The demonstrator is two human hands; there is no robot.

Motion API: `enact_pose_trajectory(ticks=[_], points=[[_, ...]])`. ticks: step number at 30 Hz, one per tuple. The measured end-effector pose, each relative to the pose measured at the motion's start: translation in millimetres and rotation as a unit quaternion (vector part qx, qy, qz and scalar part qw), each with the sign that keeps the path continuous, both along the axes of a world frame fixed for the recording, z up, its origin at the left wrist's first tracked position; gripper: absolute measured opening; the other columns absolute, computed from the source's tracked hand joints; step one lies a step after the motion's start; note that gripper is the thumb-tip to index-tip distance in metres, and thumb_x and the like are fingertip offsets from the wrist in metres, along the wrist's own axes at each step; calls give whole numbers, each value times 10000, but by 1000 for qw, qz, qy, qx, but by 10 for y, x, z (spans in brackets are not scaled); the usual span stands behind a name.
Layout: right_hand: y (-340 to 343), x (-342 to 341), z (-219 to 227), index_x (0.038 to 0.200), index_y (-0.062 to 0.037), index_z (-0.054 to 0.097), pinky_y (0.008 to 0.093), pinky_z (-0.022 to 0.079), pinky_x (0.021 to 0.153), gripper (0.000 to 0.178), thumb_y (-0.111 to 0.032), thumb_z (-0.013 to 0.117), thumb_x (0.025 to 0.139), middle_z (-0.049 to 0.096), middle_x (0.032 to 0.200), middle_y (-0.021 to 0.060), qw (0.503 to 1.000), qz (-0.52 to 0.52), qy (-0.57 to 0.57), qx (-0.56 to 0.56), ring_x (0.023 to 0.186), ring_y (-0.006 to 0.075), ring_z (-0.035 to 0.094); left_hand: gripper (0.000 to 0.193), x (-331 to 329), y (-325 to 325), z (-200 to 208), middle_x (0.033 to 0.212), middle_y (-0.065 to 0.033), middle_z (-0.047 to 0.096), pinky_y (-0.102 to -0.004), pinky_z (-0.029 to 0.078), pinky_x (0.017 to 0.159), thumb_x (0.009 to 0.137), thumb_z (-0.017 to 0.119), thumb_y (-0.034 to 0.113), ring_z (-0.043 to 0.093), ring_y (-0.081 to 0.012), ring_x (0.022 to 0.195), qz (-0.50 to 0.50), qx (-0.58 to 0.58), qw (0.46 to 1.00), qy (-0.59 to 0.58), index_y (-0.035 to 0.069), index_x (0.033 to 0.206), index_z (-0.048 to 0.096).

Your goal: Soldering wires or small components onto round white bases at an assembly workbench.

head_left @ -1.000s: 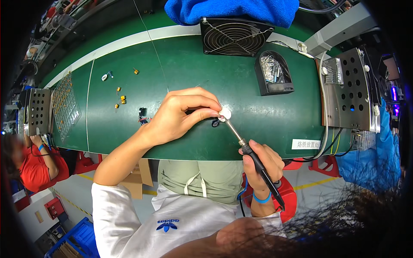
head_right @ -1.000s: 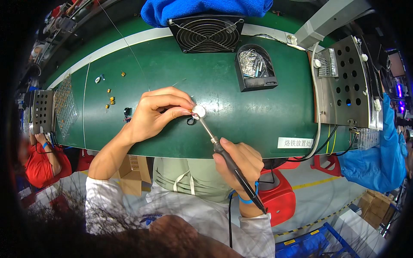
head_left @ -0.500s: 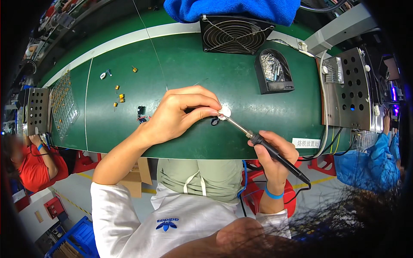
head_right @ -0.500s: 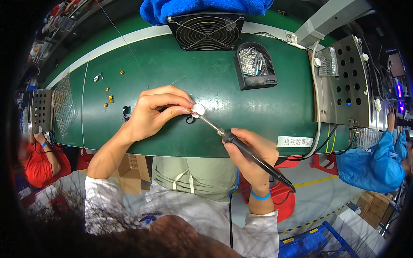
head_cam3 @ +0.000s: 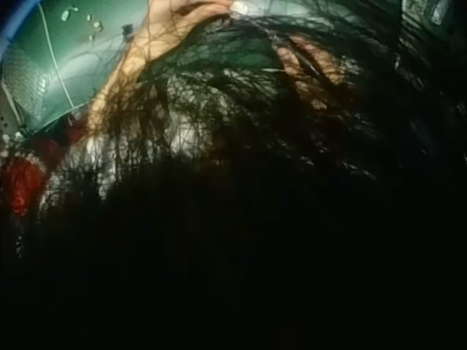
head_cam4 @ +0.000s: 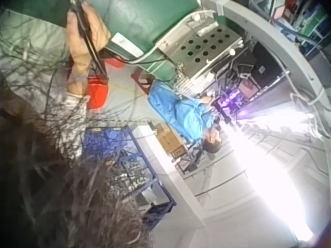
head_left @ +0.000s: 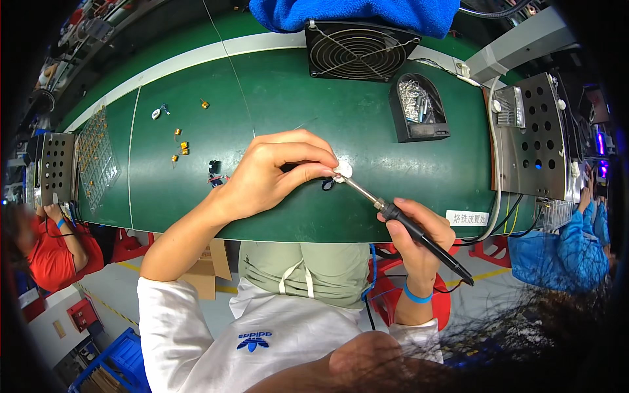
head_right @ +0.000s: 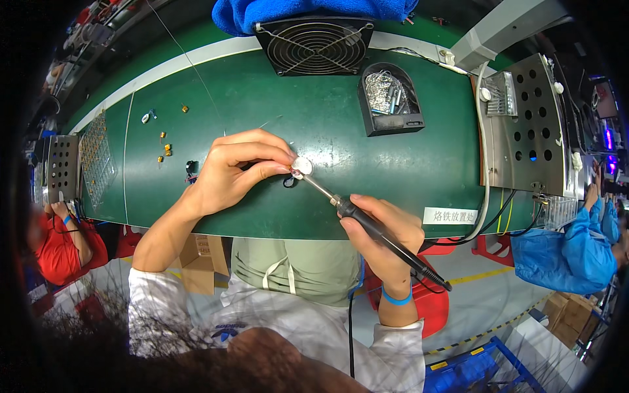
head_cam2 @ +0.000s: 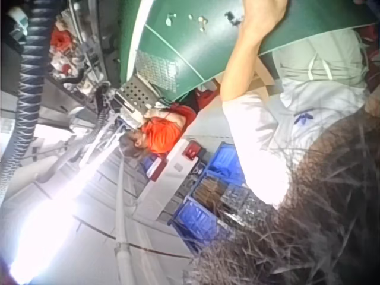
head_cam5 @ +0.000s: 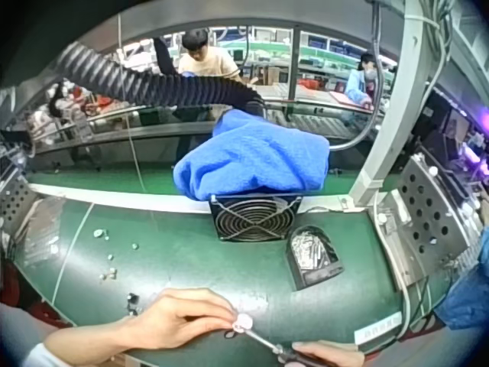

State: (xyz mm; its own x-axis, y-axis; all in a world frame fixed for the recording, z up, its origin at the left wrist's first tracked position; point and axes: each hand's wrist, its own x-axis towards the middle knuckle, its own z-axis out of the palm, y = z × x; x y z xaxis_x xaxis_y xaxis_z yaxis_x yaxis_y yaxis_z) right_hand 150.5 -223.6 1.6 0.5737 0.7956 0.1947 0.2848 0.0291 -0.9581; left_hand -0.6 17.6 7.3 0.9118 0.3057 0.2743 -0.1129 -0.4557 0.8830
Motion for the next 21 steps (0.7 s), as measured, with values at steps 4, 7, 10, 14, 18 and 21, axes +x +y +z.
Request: enact_pose_trajectory(ticks=[4, 7, 10, 14, 18, 21], points=[[11, -5, -17, 1110, 109, 704, 308, 604, 765, 325, -47, 795, 840, 767, 919, 202, 1000, 0, -15, 2, 851, 266, 783, 124, -4, 23, 8, 1021, -114, 746, -336, 585, 791, 907, 761, 32, 731, -244, 910, -2, 7, 1000, 3, -22, 1018, 761], [28, 15, -30, 1116, 102, 705, 302, 600, 754, 322, -57, 794, 850, 765, 924, 201, 1000, 9, -27, 13, 851, 263, 782, 121, 5, 35, -11, 1020, -114, 747, -338, 584, 798, 907, 760, 34, 731, -246, 910, -3, -6, 1000, 0, -22, 1015, 762], [-6, 1, -68, 1142, 91, 698, 289, 594, 746, 331, -87, 783, 877, 764, 924, 194, 999, -21, 11, 26, 861, 260, 781, 118, 16, 46, -10, 1017, -115, 747, -339, 584, 801, 908, 758, 33, 731, -246, 909, -3, 5, 1000, 6, -24, 1011, 763], [-31, -28, -121, 1234, 73, 667, 251, 543, 670, 387, -147, 757, 928, 765, 917, 169, 994, -75, 18, 73, 693, 143, 683, 114, 16, 48, 14, 1013, -113, 747, -336, 584, 802, 907, 757, 30, 731, -243, 913, -2, 3, 1000, -1, -21, 1009, 764], [127, 82, -5, 1338, 55, 631, 315, 527, 692, 428, -75, 742, 945, 680, 919, 130, 952, -144, -267, 32, 765, 195, 652, 91, -37, 14, 76, 1013, -115, 740, -349, 580, 819, 898, 757, 11, 723, -269, 938, 10, 46, 999, -21, -18, 984, 760], [208, 194, 35, 1356, 25, 624, 373, 497, 763, 442, 3, 714, 924, 626, 949, 145, 937, -119, -319, -80, 820, 260, 611, 77, -18, 14, 127, 1020, -128, 739, -362, 575, 863, 861, 768, -47, 717, -280, 990, 12, 86, 994, -70, -17, 932, 767]])
